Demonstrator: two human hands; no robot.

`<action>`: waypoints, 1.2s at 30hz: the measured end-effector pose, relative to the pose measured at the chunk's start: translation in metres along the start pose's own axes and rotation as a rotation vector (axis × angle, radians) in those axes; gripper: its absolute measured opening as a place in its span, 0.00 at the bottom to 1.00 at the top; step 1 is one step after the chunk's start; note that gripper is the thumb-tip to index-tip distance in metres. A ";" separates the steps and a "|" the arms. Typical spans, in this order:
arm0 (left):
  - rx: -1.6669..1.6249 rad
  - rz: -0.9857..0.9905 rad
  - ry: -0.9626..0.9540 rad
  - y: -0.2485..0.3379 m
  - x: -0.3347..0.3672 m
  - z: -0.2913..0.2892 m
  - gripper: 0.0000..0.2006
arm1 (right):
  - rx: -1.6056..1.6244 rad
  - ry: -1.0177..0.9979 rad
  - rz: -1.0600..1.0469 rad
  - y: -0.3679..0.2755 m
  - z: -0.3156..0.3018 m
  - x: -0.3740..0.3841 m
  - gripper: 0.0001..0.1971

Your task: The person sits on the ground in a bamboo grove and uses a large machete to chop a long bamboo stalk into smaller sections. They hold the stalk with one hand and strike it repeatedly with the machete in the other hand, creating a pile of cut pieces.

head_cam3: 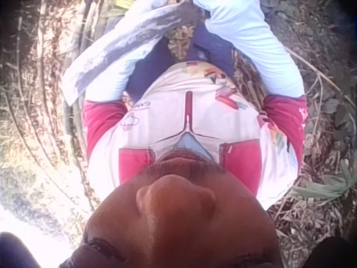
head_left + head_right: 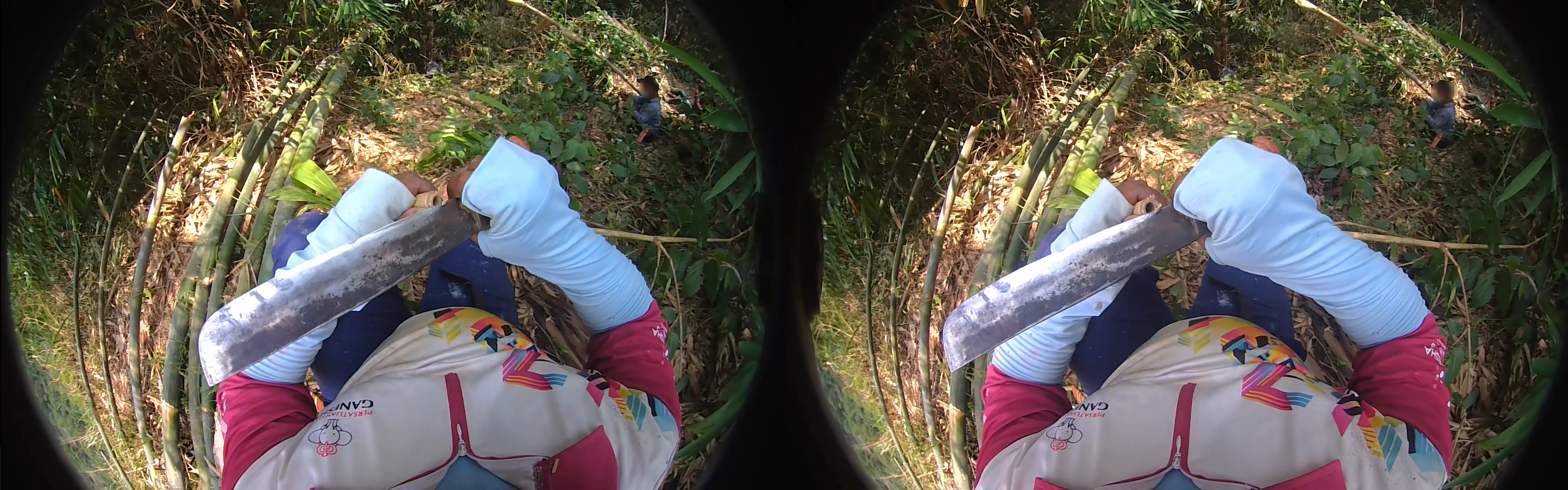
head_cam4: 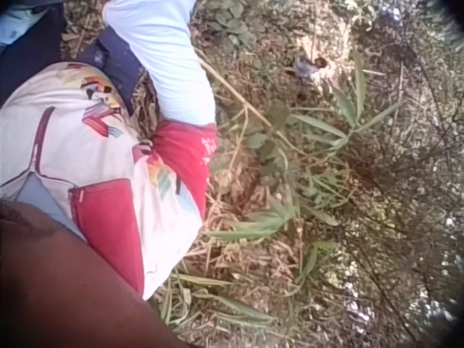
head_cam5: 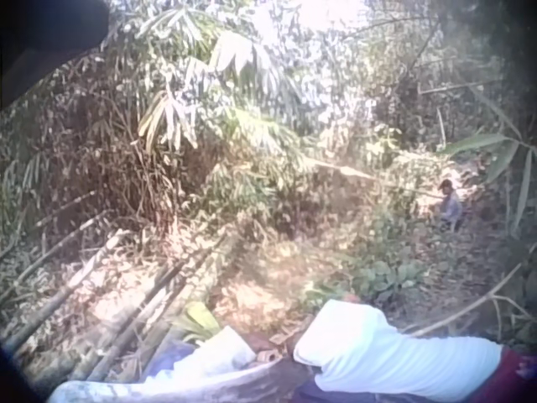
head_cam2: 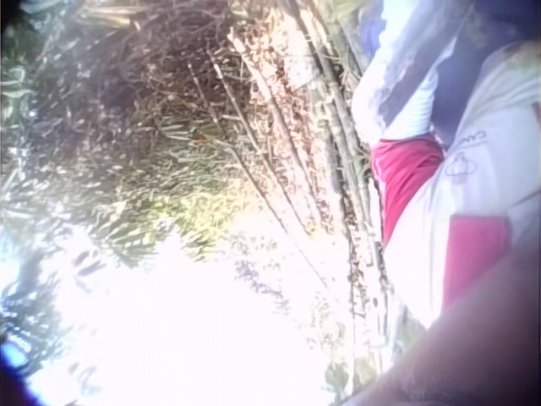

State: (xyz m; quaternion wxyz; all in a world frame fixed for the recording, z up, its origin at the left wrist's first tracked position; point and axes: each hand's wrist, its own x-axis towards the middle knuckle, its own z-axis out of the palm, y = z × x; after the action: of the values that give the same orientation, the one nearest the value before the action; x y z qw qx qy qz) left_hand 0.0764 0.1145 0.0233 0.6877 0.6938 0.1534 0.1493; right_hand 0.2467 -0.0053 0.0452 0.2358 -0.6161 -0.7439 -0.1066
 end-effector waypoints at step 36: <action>0.608 0.442 0.113 -0.029 0.007 0.023 0.12 | 0.066 0.145 0.379 0.019 0.025 -0.055 0.08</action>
State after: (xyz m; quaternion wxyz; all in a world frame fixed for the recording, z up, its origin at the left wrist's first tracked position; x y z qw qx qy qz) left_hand 0.0927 0.0967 -0.0056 0.3919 0.8732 0.0753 0.2796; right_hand 0.2670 -0.0378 -0.0057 0.3247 -0.7277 -0.5988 -0.0802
